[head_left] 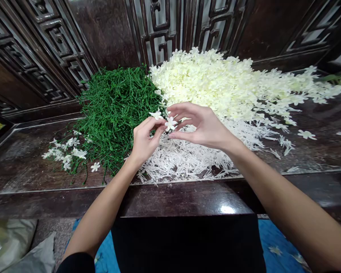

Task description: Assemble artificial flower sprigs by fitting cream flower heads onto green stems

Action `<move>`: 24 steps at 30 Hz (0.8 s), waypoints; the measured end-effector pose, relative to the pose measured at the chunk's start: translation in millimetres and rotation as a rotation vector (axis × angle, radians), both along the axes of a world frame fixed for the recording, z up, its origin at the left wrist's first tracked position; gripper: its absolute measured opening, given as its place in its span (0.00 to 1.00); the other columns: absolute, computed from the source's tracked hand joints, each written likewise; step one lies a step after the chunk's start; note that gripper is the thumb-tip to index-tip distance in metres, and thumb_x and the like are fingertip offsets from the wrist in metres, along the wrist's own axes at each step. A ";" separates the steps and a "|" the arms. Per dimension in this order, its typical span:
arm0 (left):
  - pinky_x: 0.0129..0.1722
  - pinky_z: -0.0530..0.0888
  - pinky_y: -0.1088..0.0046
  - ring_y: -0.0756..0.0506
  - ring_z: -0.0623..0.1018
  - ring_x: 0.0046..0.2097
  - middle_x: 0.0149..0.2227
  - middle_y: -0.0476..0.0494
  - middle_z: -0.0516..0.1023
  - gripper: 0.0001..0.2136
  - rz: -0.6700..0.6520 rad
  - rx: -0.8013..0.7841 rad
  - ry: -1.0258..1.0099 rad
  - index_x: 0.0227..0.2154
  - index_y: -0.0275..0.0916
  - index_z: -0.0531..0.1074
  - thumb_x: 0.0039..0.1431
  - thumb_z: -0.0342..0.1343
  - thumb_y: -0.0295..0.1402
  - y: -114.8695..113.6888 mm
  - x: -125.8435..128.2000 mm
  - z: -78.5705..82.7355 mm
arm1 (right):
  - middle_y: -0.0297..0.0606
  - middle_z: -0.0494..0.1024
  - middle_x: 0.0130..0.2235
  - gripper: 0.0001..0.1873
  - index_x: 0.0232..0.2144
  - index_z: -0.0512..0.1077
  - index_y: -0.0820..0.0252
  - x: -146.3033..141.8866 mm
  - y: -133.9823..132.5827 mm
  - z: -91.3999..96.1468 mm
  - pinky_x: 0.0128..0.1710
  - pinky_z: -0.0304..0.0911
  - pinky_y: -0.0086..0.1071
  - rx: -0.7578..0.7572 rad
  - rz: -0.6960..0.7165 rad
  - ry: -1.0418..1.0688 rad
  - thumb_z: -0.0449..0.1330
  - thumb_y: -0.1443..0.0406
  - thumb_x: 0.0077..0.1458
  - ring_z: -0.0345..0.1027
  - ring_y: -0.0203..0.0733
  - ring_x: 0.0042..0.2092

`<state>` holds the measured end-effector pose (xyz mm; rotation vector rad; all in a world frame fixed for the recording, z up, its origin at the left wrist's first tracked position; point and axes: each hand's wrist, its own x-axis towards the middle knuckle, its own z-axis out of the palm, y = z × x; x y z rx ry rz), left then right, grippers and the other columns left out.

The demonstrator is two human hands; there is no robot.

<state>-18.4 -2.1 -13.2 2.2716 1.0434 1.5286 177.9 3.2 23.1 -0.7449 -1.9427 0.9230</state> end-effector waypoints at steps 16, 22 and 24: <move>0.30 0.72 0.73 0.50 0.75 0.29 0.29 0.49 0.79 0.03 0.357 0.081 0.459 0.28 0.40 0.76 0.56 0.63 0.31 -55.4 -89.2 70.6 | 0.43 0.82 0.38 0.12 0.38 0.80 0.58 4.6 5.6 -2.4 0.45 0.76 0.49 -0.087 -0.276 0.029 0.67 0.60 0.51 0.77 0.48 0.40; 0.39 0.73 0.62 0.42 0.75 0.31 0.27 0.44 0.76 0.06 0.789 -0.334 0.734 0.26 0.40 0.75 0.54 0.61 0.36 -73.7 -206.8 95.4 | 0.41 0.81 0.34 0.10 0.36 0.79 0.58 1.4 2.2 -0.4 0.43 0.76 0.48 -0.125 -0.263 -0.002 0.67 0.60 0.51 0.76 0.44 0.32; 0.45 0.73 0.57 0.38 0.76 0.38 0.31 0.40 0.77 0.08 0.833 -0.373 0.795 0.26 0.40 0.75 0.55 0.59 0.37 -74.4 -224.5 94.7 | 0.40 0.80 0.32 0.09 0.35 0.79 0.57 1.1 2.0 -0.6 0.41 0.77 0.48 -0.124 -0.258 0.002 0.67 0.60 0.51 0.76 0.43 0.31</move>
